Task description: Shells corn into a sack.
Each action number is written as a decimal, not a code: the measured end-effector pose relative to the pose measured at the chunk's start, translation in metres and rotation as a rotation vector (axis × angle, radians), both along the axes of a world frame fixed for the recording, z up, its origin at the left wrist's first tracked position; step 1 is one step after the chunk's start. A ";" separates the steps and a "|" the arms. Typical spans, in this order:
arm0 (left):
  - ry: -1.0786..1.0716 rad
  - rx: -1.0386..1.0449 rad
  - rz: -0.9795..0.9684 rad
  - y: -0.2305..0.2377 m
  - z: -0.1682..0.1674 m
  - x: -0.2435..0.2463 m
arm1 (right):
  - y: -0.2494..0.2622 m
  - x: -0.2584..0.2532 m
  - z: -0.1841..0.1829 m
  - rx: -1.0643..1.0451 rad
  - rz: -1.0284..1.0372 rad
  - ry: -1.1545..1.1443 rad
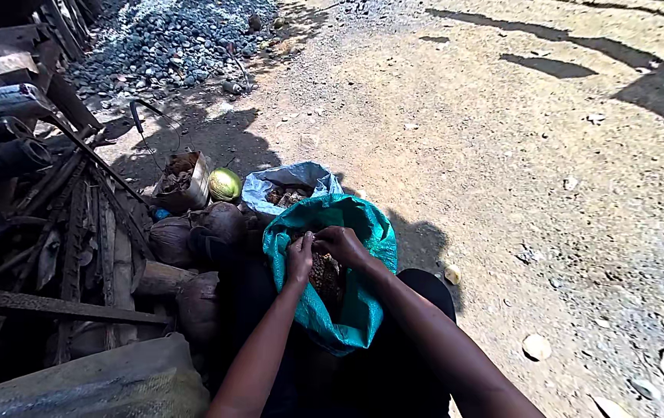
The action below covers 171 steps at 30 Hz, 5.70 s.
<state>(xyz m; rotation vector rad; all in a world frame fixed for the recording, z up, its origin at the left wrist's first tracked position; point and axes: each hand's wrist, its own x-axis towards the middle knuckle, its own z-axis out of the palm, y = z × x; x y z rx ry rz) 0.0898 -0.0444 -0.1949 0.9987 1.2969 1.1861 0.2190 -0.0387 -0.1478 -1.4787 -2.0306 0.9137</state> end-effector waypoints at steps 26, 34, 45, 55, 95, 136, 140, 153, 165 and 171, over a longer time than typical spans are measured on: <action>0.270 0.302 -0.150 -0.005 0.014 -0.022 | 0.011 0.015 -0.010 -0.111 -0.116 0.276; 0.097 0.453 -0.051 -0.002 0.061 -0.070 | 0.011 -0.009 -0.022 -0.251 0.081 -0.269; 0.253 0.361 0.088 0.139 0.076 -0.062 | -0.006 -0.050 -0.038 -0.418 0.368 -0.706; 0.102 0.517 0.149 0.055 0.048 -0.044 | 0.000 -0.051 -0.030 -0.506 0.306 -0.661; -0.367 -0.209 -0.105 -0.007 0.037 -0.009 | 0.016 0.033 0.005 -0.233 -0.223 0.590; 0.021 0.221 -0.217 -0.005 0.006 -0.003 | 0.014 0.031 0.007 -0.121 -0.169 0.552; -0.021 0.256 -0.191 -0.003 -0.001 -0.002 | 0.013 0.029 0.007 -0.113 -0.153 0.574; -0.231 0.050 -0.136 -0.004 0.007 0.001 | 0.009 0.026 0.011 -0.157 -0.169 0.525; -0.179 0.018 -0.192 -0.002 0.001 0.002 | 0.008 0.018 0.005 -0.123 -0.172 0.405; -0.177 -0.062 -0.119 -0.001 -0.001 0.004 | 0.008 0.018 0.004 -0.128 -0.168 0.335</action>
